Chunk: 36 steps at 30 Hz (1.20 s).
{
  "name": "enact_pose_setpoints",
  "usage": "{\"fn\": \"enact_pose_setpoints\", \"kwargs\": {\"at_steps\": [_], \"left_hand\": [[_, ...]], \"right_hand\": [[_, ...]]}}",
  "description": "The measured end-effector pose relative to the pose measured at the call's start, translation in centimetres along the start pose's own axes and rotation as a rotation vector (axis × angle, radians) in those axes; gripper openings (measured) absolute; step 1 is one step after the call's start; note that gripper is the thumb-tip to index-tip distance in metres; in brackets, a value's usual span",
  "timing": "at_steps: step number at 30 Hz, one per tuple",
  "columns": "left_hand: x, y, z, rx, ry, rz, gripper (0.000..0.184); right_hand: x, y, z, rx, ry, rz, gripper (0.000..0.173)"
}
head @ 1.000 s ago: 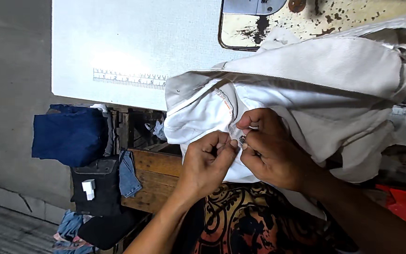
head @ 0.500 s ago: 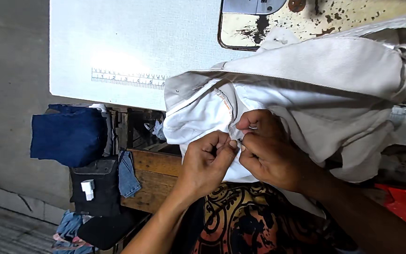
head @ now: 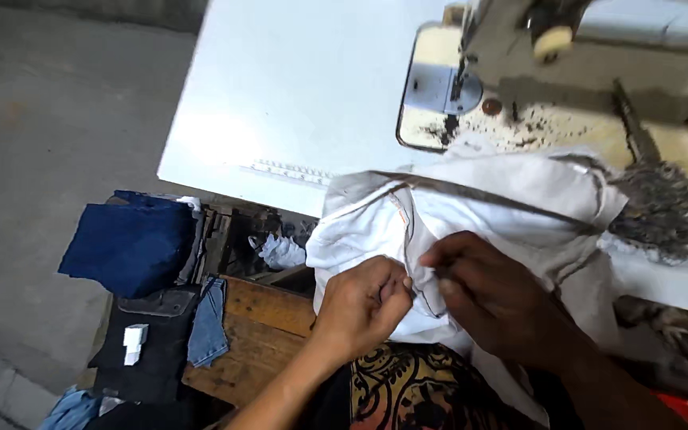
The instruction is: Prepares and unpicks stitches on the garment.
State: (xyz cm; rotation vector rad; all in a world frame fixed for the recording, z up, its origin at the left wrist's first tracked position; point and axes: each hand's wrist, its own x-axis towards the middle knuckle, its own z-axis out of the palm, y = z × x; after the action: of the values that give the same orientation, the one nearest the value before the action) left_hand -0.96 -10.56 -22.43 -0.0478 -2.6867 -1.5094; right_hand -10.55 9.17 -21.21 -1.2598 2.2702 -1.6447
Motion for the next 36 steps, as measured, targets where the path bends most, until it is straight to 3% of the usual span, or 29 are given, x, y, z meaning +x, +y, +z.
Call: {"fn": "enact_pose_setpoints", "kwargs": {"at_steps": [2, 5, 8, 10, 12, 14, 16, 17, 19, 21, 24, 27, 31, 34, 36], "left_hand": [[-0.6, 0.7, 0.1, 0.028, 0.016, 0.190, 0.019], [-2.0, 2.6, 0.3, 0.089, -0.013, 0.417, 0.016], [-4.1, 2.8, -1.1, 0.170, -0.030, 0.512, 0.016], [-4.3, 1.6, -3.1, 0.209, 0.196, 0.437, 0.020], [-3.3, 0.3, -5.4, 0.240, 0.426, 0.264, 0.026], [-0.5, -0.7, -6.5, 0.292, 0.375, 0.139, 0.054], [2.4, -0.7, -5.1, 0.401, 0.178, 0.083, 0.086], [3.2, -0.7, -3.9, 0.470, 0.103, 0.109, 0.085], [3.4, -0.8, -2.4, 0.511, 0.037, 0.257, 0.042], [2.0, -0.4, -3.9, 0.326, 0.028, 0.399, 0.029], [-1.6, 0.1, -8.2, -0.193, 0.178, 0.530, 0.015], [-3.5, 3.2, -11.3, -0.713, 0.322, 0.639, 0.011], [-3.2, 6.3, -14.8, -1.122, 0.356, 0.815, 0.013], [-2.8, 7.2, -16.7, -1.178, 0.445, 0.793, 0.019], [-1.5, 7.2, -17.1, -1.217, 0.637, 0.739, 0.035]], "right_hand": [[1.8, -1.8, -1.0, -0.320, 0.164, -0.085, 0.023], [4.9, -1.5, -1.4, -0.698, 0.103, -0.101, 0.027], [3.8, -0.2, -0.8, -0.631, 0.069, -0.165, 0.030], [2.1, -3.2, -1.6, -0.602, 0.222, -0.227, 0.031], [1.0, -5.4, -2.8, -0.778, 0.350, -0.201, 0.031], [1.6, -4.2, -4.1, -0.909, 0.331, -0.092, 0.036], [2.3, -1.1, -5.0, -0.907, 0.204, 0.090, 0.042], [2.2, 0.5, -5.0, -0.867, 0.172, 0.165, 0.043], [0.5, 1.3, -4.2, -0.774, 0.217, 0.208, 0.041], [-1.9, -2.5, -3.4, -0.672, 0.315, 0.061, 0.041], [-5.1, -10.4, -2.3, -0.244, 0.234, -0.194, 0.035], [-4.0, -10.8, -1.8, -0.124, 0.260, -0.332, 0.028], [-3.9, -4.8, 3.9, -0.020, 0.262, -0.090, 0.040], [-6.7, -6.1, 8.4, 0.097, 0.238, 0.092, 0.035], [-8.1, -7.1, 10.0, 0.171, 0.252, 0.040, 0.043]]}}
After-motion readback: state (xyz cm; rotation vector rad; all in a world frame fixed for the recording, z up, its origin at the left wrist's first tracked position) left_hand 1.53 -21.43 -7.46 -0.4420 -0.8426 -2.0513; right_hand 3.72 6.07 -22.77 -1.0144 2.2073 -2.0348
